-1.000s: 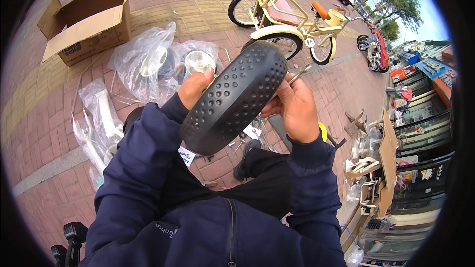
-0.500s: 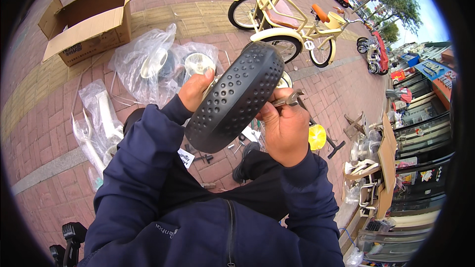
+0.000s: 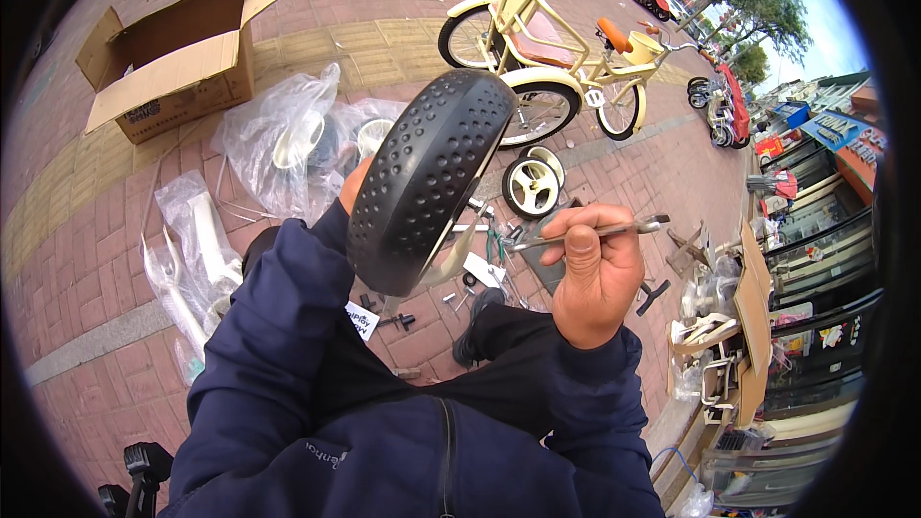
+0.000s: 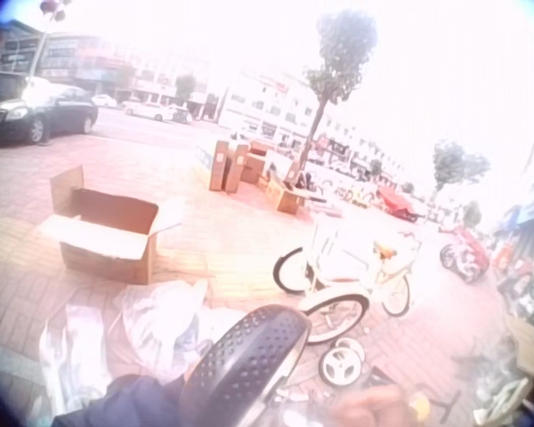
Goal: The person assembles a wheel by inserting an axle, adding washers and nuts, and tightening them with a wrench. They repeat the process for a second wheel, handling small parts and tools on the ground.
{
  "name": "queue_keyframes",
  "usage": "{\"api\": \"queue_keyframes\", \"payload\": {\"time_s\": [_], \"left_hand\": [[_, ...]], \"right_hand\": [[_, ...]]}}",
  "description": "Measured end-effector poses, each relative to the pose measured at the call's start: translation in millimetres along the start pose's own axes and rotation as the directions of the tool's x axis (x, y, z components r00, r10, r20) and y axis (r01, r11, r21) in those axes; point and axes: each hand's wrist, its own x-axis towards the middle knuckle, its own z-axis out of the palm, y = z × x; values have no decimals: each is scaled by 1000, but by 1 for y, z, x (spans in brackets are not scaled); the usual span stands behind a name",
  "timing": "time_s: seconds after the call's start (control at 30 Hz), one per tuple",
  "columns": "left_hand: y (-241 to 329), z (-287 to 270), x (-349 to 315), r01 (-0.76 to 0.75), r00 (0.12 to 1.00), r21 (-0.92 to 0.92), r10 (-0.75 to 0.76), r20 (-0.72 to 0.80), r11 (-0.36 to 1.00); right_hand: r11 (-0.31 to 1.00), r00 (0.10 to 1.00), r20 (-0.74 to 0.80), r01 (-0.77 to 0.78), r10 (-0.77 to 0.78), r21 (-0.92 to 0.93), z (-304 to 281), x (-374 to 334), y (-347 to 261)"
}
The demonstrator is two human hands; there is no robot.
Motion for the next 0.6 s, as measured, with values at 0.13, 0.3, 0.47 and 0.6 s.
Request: {"api": "queue_keyframes", "payload": {"time_s": [0.13,0.3,0.47,0.6], "left_hand": [[-5,1,-7,83,991,-295,-109,-72,952],[-31,-12,-9,87,968,-724,-228,-100,684],[-55,-20,-12,107,967,-481,-203,-152,870],[-54,-19,-15,159,953,-566,-275,-125,809]], "right_hand": [[945,945,158,-250,286,-213,0,-9,7],[924,921,79,-378,381,-49,4,-9,5],[926,936,-46,-352,349,-137,45,-7,10],[909,922,94,-348,377,-228,44,-11,7]]}}
